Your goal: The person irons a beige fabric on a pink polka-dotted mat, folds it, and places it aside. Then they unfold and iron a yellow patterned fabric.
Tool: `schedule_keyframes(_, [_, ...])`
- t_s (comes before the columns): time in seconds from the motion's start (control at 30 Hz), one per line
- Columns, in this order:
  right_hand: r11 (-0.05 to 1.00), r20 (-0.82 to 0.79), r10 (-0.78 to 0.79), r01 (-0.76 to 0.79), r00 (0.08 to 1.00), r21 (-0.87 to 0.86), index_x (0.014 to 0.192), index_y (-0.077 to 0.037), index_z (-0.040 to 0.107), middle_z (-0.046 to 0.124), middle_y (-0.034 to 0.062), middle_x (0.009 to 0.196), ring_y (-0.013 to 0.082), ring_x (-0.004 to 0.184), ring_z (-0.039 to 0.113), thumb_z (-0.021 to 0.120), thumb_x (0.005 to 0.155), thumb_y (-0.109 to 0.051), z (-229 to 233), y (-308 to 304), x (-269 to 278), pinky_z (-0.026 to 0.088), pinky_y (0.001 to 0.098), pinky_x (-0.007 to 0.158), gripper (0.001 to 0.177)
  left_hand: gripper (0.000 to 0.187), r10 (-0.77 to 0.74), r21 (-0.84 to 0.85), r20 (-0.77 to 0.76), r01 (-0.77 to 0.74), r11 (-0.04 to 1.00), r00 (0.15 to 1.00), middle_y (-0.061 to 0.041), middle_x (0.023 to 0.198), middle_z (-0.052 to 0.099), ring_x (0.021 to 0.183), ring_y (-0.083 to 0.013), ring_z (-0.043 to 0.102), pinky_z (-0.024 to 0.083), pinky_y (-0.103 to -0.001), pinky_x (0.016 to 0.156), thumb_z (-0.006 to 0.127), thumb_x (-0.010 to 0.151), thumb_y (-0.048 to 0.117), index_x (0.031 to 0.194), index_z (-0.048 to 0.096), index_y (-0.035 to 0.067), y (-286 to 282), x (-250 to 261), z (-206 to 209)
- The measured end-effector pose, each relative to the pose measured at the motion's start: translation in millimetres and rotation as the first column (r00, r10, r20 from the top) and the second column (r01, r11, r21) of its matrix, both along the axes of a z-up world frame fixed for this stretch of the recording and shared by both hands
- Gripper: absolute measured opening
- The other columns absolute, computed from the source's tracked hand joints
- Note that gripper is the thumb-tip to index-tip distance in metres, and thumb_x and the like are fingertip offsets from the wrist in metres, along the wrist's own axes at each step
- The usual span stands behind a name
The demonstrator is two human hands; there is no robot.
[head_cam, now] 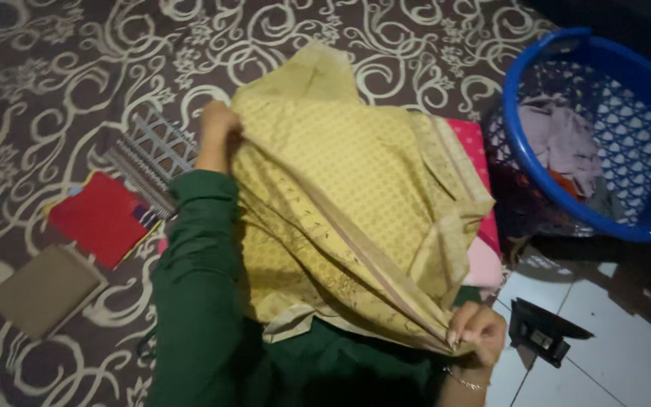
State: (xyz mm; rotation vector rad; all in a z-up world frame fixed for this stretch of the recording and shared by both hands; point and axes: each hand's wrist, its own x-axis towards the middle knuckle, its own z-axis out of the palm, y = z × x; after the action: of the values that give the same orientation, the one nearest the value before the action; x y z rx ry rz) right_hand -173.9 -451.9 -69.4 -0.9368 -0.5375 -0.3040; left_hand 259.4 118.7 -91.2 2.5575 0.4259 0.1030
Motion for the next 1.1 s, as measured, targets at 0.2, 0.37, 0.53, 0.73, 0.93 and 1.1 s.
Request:
schedule_keyframes(0.2, [0.993,-0.249,-0.022,-0.009,0.968,-0.122,0.083,-0.005,0.060,0.063,0.0149,0.081,0.0215,0.070,0.065,0.072,0.095,-0.013,10,32,32,0.055,0.0310,0.062,0.019,0.041,0.117,-0.018,0.187,-0.116,0.993,0.975,-0.026,0.115,0.072,0.112,-0.0438,0.068,0.054,-0.049,0.097,0.077,0.089,0.020,0.123,0.065,0.001,58,41,16])
schedule_keyframes(0.37, [0.912,-0.214,0.200,-0.261,0.956,-0.316,0.079,-0.003,0.062,0.068,0.0178,0.080,0.0254,0.070,0.069,0.071,0.095,-0.012,-9,42,38,0.056,0.0335,0.063,0.020,0.063,-0.062,0.058,0.837,0.025,0.998,0.544,-0.027,0.119,0.072,0.111,-0.0449,0.067,0.052,-0.049,0.094,0.074,0.074,0.001,0.136,0.060,0.001,-24,132,71])
schedule_keyframes(0.53, [0.980,-0.077,0.046,-0.060,0.996,-0.190,0.086,-0.003,0.059,0.064,0.0166,0.084,0.0246,0.071,0.066,0.069,0.098,-0.016,-6,-11,13,0.055,0.0338,0.064,0.020,0.046,-0.067,-0.183,0.740,0.296,0.937,0.669,-0.018,0.091,0.076,0.087,-0.0377,0.074,0.056,-0.051,0.080,0.062,0.089,0.011,0.135,0.061,0.017,-244,195,118])
schedule_keyframes(0.73, [0.922,0.116,-0.339,0.354,0.934,-0.157,0.098,-0.001,0.056,0.062,0.0162,0.092,0.0257,0.076,0.066,0.065,0.101,-0.018,49,-92,-44,0.055,0.0348,0.068,0.019,0.074,-0.294,-0.212,0.785,0.682,0.700,0.545,-0.024,0.110,0.068,0.084,-0.0370,0.071,0.056,-0.048,0.073,0.062,0.082,0.005,0.151,0.038,0.009,-459,120,138])
schedule_keyframes(0.93, [0.751,0.209,-0.614,0.645,0.761,-0.144,0.109,0.000,0.053,0.060,0.0158,0.101,0.0268,0.081,0.065,0.061,0.105,-0.019,84,-89,-43,0.055,0.0359,0.073,0.022,0.086,-0.655,-0.100,0.719,0.967,0.234,0.233,-0.024,0.159,0.042,0.146,-0.0401,0.043,0.037,-0.050,0.120,0.074,0.099,0.034,0.162,0.025,0.002,-434,-121,136])
schedule_keyframes(1.1, [0.534,0.212,-0.802,0.830,0.558,-0.163,0.118,0.001,0.051,0.058,0.0155,0.108,0.0277,0.085,0.065,0.058,0.107,-0.021,101,-75,-56,0.055,0.0367,0.076,0.026,0.094,-0.743,-0.327,0.603,0.939,0.105,0.292,-0.022,0.172,0.032,0.161,-0.0377,0.031,0.026,-0.050,0.133,0.072,0.093,0.055,0.164,0.030,0.009,-322,-335,120])
